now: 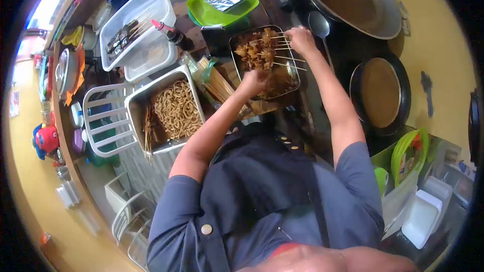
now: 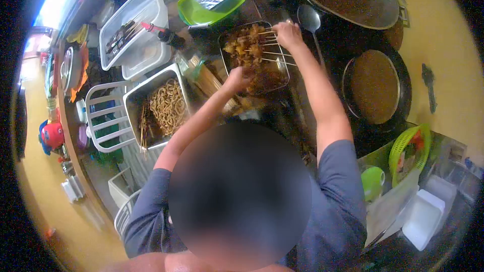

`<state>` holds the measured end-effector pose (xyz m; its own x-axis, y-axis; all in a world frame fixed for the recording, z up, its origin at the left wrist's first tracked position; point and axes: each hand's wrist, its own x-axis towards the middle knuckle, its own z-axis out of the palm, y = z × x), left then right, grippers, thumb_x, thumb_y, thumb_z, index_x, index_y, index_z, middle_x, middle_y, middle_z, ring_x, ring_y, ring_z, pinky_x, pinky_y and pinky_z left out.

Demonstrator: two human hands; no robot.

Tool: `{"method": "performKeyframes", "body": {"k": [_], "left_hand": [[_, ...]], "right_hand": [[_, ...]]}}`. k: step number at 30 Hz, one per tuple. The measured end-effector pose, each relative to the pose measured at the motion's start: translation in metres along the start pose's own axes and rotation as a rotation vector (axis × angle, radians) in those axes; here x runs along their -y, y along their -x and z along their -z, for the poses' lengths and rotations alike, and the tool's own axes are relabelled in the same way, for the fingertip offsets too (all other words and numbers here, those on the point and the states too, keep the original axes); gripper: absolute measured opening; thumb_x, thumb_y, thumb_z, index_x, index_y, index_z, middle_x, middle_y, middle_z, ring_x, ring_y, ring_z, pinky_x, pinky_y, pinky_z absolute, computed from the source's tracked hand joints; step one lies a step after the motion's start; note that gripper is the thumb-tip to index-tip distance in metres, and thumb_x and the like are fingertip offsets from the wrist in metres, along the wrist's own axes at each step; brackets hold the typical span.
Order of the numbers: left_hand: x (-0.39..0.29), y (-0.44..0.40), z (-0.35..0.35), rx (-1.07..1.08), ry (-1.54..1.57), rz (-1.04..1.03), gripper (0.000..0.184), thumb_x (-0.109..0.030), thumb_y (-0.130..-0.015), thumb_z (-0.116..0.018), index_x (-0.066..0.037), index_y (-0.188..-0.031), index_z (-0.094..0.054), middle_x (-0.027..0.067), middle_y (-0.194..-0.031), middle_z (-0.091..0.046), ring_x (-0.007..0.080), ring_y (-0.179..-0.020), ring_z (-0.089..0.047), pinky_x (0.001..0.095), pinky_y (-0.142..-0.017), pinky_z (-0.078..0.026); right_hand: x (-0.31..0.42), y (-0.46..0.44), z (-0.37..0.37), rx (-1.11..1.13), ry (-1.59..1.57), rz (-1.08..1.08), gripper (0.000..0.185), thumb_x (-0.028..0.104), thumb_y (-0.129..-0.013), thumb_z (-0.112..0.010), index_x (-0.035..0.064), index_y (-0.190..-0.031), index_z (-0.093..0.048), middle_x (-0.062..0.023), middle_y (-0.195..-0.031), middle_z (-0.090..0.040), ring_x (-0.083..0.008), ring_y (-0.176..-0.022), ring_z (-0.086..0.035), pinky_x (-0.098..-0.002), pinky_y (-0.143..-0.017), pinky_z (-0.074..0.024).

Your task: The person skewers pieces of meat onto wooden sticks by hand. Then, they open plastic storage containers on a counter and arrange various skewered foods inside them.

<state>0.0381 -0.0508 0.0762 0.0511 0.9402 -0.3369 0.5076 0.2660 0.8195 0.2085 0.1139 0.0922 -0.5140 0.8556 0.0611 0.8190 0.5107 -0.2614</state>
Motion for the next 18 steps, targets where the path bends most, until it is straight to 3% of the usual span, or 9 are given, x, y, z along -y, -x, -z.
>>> {"method": "performKeyframes", "body": {"k": [3, 7, 11, 13, 14, 15, 16, 17, 18], "left_hand": [[-0.004, -0.005, 0.002, 0.136, -0.472, -0.159, 0.021, -0.012, -0.066, -0.06, -0.002, -0.085, -0.064, 0.0185, -0.08, -0.063, 0.0317, -0.072, -0.062, 0.0405, -0.066, -0.049], [0.027, -0.011, -0.02, 0.111, -0.561, -0.208, 0.013, -0.01, -0.066, -0.059, -0.002, -0.076, -0.062, 0.0175, -0.077, -0.062, 0.0348, -0.075, -0.06, 0.0423, -0.066, -0.049], [0.057, -0.017, -0.037, 0.018, -0.572, -0.258, 0.015, -0.014, -0.069, -0.059, -0.001, -0.076, -0.062, 0.0181, -0.078, -0.062, 0.0337, -0.077, -0.061, 0.0422, -0.067, -0.049], [0.049, -0.03, -0.025, 0.258, -0.619, -0.131, 0.022, -0.021, -0.068, -0.062, -0.003, -0.08, -0.064, 0.0171, -0.08, -0.063, 0.0329, -0.076, -0.061, 0.0416, -0.067, -0.049], [0.076, -0.043, -0.025, 0.2, -0.312, -0.296, 0.028, -0.026, -0.065, -0.066, -0.005, -0.084, -0.064, 0.0161, -0.081, -0.063, 0.0327, -0.074, -0.061, 0.0407, -0.066, -0.049], [0.066, -0.053, -0.017, 0.333, -0.534, -0.135, 0.035, -0.031, -0.063, -0.069, -0.006, -0.087, -0.064, 0.0157, -0.084, -0.063, 0.0318, -0.077, -0.06, 0.0391, -0.068, -0.049], [0.037, -0.038, 0.011, 0.27, -0.434, -0.174, 0.03, -0.026, -0.064, -0.067, -0.006, -0.086, -0.064, 0.0152, -0.086, -0.063, 0.0305, -0.08, -0.06, 0.0381, -0.071, -0.048], [0.035, -0.045, 0.02, 0.398, -0.652, -0.246, 0.033, -0.017, -0.068, -0.063, -0.01, -0.099, -0.061, 0.0155, -0.09, -0.062, 0.0315, -0.08, -0.06, 0.0372, -0.071, -0.048], [0.047, -0.054, 0.024, 0.422, -0.596, -0.271, 0.032, -0.018, -0.068, -0.063, -0.01, -0.099, -0.061, 0.0154, -0.09, -0.062, 0.0314, -0.081, -0.06, 0.0376, -0.071, -0.048]], "right_hand": [[0.0, -0.014, -0.009, -0.06, 0.107, 0.078, 0.025, 0.005, -0.07, -0.051, 0.0146, -0.086, -0.068, -0.0081, -0.085, -0.062, -0.0272, -0.086, -0.057, -0.0395, -0.076, -0.0444], [-0.006, -0.021, -0.025, 0.018, 0.215, 0.107, 0.021, 0.009, -0.075, -0.047, 0.0126, -0.085, -0.066, -0.0092, -0.086, -0.061, -0.0279, -0.089, -0.055, -0.043, -0.078, -0.0415], [0.031, 0.013, -0.004, -0.35, -0.039, 0.143, 0.02, 0.003, -0.073, -0.049, 0.009, -0.083, -0.065, -0.0116, -0.084, -0.062, -0.029, -0.084, -0.058, -0.0406, -0.075, -0.0458], [0.068, 0.06, 0.018, -0.148, -0.344, 0.024, 0.017, 0.004, -0.073, -0.051, 0.0063, -0.083, -0.065, -0.0147, -0.084, -0.063, -0.0302, -0.08, -0.059, -0.0389, -0.075, -0.0467], [0.086, 0.086, 0.02, 0.105, -0.488, 0.006, 0.015, 0.004, -0.073, -0.052, 0.0046, -0.083, -0.064, -0.016, -0.083, -0.062, -0.0321, -0.08, -0.059, -0.0388, -0.073, -0.0467], [0.102, 0.107, 0.022, 0.353, -0.629, -0.013, 0.014, 0.005, -0.074, -0.054, 0.0029, -0.084, -0.063, -0.0173, -0.081, -0.062, -0.0339, -0.08, -0.059, -0.0387, -0.071, -0.0467], [0.121, 0.123, 0.018, 0.538, -0.557, 0.044, 0.013, 0.005, -0.074, -0.053, 0.0028, -0.084, -0.063, -0.0183, -0.082, -0.061, -0.035, -0.081, -0.058, -0.0387, -0.072, -0.0463], [0.137, 0.135, 0.006, 0.719, -0.483, 0.101, 0.013, 0.005, -0.074, -0.053, 0.0028, -0.083, -0.062, -0.0193, -0.083, -0.06, -0.0361, -0.082, -0.058, -0.0386, -0.073, -0.046], [0.145, 0.149, -0.034, 0.681, -0.546, 0.14, 0.014, 0.005, -0.074, -0.052, 0.0029, -0.084, -0.061, -0.0201, -0.083, -0.06, -0.0368, -0.083, -0.057, -0.0401, -0.072, -0.0455]]}}
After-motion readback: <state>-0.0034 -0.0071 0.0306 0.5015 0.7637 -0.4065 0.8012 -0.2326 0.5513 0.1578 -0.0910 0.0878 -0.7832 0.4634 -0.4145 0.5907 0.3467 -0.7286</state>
